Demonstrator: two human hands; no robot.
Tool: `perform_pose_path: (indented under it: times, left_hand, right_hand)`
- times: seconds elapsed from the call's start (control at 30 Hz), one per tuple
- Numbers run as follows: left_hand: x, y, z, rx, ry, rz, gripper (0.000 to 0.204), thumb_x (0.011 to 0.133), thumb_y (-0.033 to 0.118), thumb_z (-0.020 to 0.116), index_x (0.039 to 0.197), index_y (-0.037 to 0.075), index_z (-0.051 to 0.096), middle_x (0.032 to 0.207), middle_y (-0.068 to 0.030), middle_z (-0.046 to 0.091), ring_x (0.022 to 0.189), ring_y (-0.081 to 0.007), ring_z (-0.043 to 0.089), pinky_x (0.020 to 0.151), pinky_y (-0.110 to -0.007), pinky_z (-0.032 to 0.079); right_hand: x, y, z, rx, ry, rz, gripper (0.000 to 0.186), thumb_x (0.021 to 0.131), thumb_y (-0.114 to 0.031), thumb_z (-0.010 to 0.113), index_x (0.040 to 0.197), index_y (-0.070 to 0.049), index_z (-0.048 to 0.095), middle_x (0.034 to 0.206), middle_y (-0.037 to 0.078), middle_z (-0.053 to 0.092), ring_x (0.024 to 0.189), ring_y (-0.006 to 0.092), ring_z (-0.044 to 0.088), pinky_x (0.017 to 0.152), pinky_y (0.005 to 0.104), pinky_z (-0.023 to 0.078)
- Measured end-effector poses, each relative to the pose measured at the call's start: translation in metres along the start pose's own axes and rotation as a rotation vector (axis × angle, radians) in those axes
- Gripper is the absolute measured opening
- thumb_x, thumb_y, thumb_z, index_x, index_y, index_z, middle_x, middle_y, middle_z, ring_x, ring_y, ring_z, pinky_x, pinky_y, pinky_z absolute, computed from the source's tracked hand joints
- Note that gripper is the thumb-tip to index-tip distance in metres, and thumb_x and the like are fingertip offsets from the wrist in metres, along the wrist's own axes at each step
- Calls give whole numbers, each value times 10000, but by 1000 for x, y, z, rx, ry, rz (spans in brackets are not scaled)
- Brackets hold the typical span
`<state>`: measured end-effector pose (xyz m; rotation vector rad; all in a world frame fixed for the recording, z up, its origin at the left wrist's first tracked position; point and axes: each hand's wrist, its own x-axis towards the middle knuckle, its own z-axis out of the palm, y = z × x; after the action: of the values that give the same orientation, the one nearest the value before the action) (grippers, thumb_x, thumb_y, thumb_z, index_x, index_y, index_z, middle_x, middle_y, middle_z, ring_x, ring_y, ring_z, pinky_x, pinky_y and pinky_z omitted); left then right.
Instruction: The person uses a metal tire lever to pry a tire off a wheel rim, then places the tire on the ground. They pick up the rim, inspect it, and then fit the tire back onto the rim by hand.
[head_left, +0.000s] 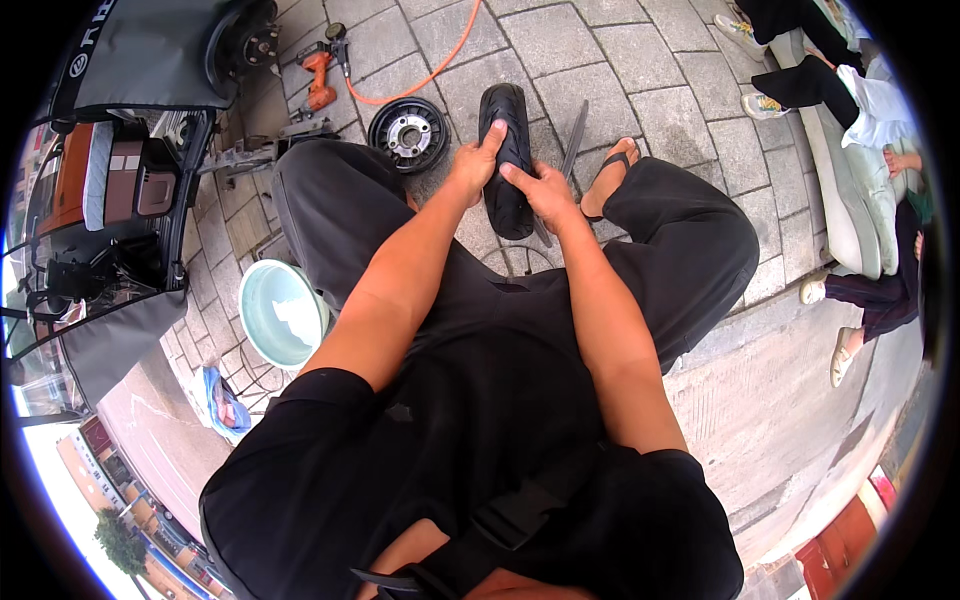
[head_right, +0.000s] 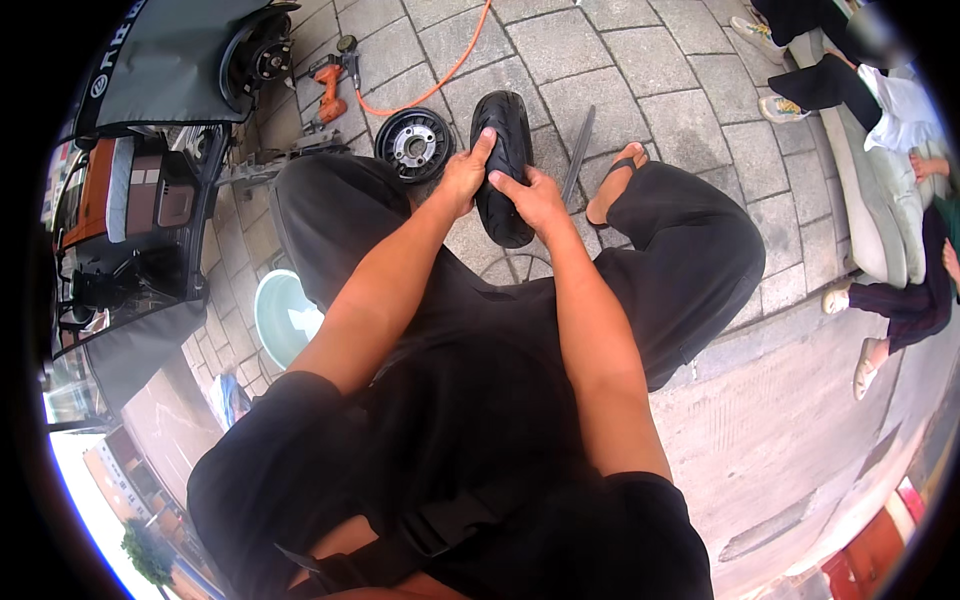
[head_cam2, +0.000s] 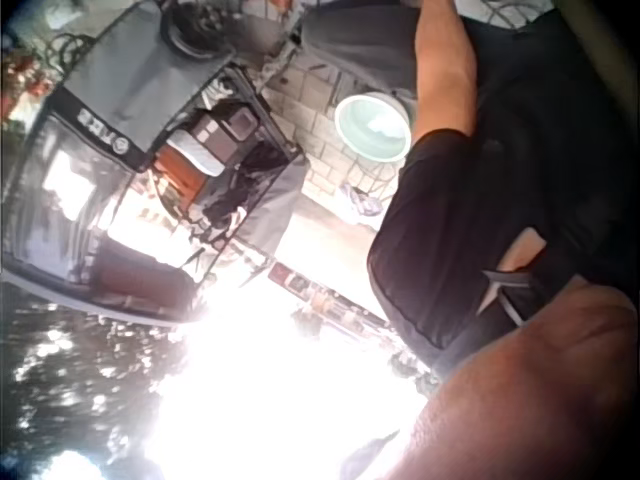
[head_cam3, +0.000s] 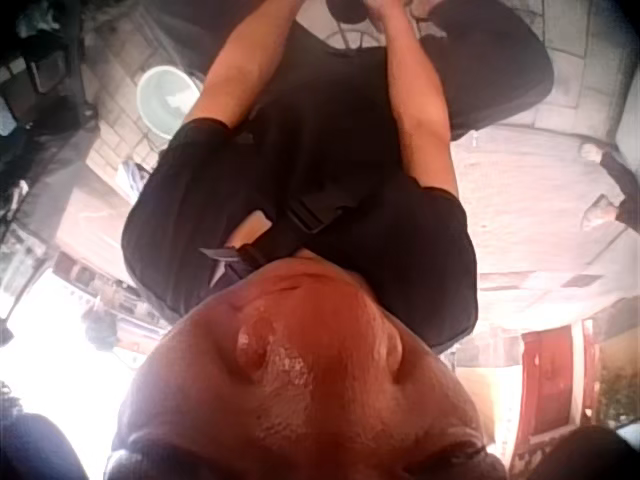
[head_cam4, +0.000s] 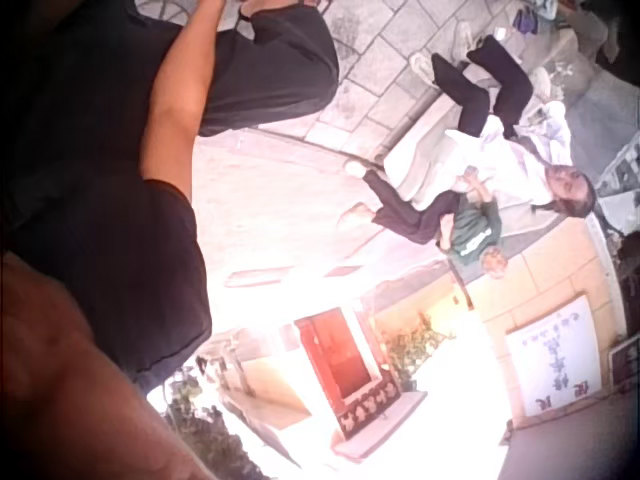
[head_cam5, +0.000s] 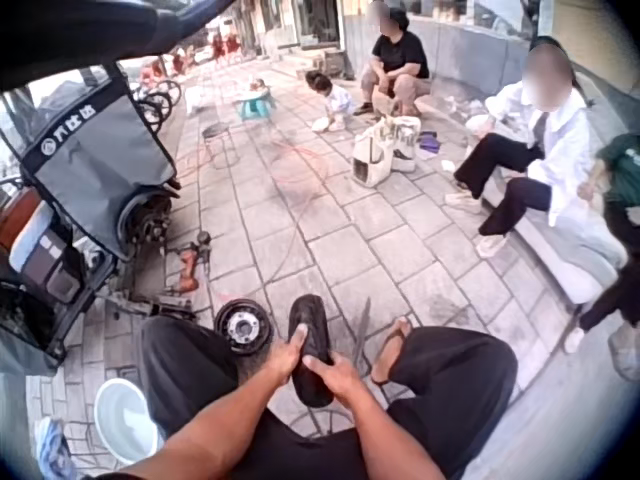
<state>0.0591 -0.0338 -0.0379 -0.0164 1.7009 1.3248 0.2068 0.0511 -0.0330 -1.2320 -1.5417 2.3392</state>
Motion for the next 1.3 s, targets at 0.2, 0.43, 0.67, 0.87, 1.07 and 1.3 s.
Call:
perform_pose_path:
  times: [0.2,0.43,0.67,0.87,1.07,1.3]
  left_hand:
    - [-1,-6,-5,-119,-118,-46,1002,922,754,700,1447,-93,587,1360,-216,685,1216,-324,685,1082,-452,531]
    - [-8,-15,-24,-289,-386,-2,634,1032,411,748,1460,-28,585,1371,-154,686,1252,-250,656,1131,-411,483]
    - [-1,-22,-22,-65,-320,72,687,1027,455,748,1472,-39,578,1412,-178,664,1302,-253,623,1144,-413,470]
    - [-3,-22,-18,-85,-320,62,691,1008,462,767,1448,-44,597,1382,-180,680,1270,-272,644,1106,-431,502]
    - [-9,-19,-19,-226,-355,-84,737,922,490,844,1414,-12,622,1329,-159,717,1184,-276,714,1066,-429,546]
    - [-13,-9,-23,-622,-612,-121,543,925,406,845,1291,32,701,1215,-139,776,1103,-285,759,1050,-480,582]
  right_hand:
    - [-16,-11,5,1,-9,21,685,943,-333,849,1419,99,612,1226,188,746,1070,245,733,966,368,566]
    - [0,13,-5,9,28,-19,621,950,-373,843,1331,86,668,1216,149,741,1070,206,691,949,318,529]
    - [2,17,-9,-35,47,-44,646,930,-365,850,1350,87,658,1225,170,741,1093,243,706,973,358,542]
    - [-4,9,-6,23,34,-87,695,933,-371,841,1408,83,614,1274,168,717,1106,244,691,1000,352,530]
    - [-3,7,-8,70,21,-32,680,945,-385,831,1386,88,622,1255,159,724,1103,236,700,981,361,540]
    - [-13,-14,-2,542,-184,27,512,1002,-366,784,1285,48,683,1150,141,765,987,232,754,894,374,617]
